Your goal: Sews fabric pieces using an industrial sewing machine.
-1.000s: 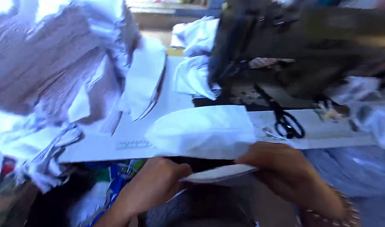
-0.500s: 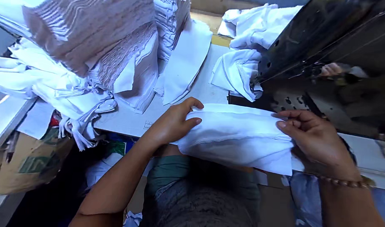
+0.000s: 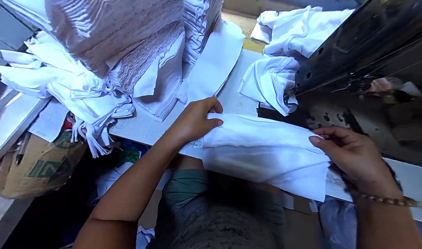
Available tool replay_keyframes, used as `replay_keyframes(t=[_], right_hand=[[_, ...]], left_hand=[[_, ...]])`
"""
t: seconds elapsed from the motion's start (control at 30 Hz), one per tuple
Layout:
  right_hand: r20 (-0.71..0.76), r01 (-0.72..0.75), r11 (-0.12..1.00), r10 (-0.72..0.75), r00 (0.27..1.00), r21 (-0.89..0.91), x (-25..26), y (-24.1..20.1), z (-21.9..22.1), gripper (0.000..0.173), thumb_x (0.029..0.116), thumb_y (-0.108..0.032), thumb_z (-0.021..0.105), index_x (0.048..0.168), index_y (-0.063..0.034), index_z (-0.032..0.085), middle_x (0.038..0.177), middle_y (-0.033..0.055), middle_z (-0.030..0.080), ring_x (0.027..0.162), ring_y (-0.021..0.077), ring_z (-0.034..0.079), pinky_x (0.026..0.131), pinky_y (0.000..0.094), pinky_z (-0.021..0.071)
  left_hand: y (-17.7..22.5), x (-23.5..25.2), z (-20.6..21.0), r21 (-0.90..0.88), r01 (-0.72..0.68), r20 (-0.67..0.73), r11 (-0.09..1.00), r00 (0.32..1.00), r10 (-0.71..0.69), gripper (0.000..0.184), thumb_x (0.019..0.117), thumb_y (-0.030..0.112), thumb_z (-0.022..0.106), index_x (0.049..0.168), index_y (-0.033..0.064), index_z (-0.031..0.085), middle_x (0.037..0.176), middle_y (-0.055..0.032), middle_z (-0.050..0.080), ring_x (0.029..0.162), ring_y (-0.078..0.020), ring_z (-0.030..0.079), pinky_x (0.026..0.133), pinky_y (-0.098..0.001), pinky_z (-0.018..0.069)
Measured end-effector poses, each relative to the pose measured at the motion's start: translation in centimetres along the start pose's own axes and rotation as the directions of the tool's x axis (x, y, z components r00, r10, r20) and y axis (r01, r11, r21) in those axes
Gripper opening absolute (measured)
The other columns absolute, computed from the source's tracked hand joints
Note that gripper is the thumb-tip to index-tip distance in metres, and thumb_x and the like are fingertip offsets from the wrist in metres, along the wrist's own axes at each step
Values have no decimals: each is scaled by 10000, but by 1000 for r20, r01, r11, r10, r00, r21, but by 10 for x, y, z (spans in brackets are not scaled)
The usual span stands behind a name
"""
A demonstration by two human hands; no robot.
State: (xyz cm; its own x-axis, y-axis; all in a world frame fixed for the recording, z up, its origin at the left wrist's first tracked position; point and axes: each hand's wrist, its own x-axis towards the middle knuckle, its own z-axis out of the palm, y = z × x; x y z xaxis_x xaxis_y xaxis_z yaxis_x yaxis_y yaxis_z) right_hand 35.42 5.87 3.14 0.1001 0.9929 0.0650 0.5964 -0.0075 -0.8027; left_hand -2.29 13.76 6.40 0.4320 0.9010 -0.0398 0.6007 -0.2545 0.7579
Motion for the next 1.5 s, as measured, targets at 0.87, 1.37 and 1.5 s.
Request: replay_keyframes(t=[0.87, 1.37, 1.5], right_hand=[[472, 505, 857, -403, 784, -106, -104, -31, -24, 374, 1048, -413, 520, 1149, -131, 745, 996, 40, 743, 898, 127, 708, 796, 347, 604], [188, 467, 761, -431, 883, -450, 26, -4, 33, 488, 1067, -291, 352, 1435, -96, 605, 1489, 48, 586, 1473, 344, 418, 1138, 632, 314], [142, 490, 769, -477, 867, -411, 32, -2, 35, 452, 1049, -263, 385, 1347, -78, 671, 1435, 67, 629, 1446, 342, 456, 1156, 598, 323]], left_hand=[[79, 14, 120, 254, -613, 468, 748, 755, 460, 602, 943, 456, 675, 1410, 86, 588, 1546, -168, 495, 1503, -404, 353, 1200, -723, 149], [47, 67, 105, 478, -561, 205, 676, 820, 535, 908, 849, 787, 512, 1423, 90, 612, 1578, -170, 463, 1281, -366, 559, 934, -556, 461], [52, 69, 104, 551, -574, 187, 606, 792, 581, 842, 840, 761, 520, 1347, 103, 656, 1604, -119, 435, 1158, -322, 577, 790, -487, 451]])
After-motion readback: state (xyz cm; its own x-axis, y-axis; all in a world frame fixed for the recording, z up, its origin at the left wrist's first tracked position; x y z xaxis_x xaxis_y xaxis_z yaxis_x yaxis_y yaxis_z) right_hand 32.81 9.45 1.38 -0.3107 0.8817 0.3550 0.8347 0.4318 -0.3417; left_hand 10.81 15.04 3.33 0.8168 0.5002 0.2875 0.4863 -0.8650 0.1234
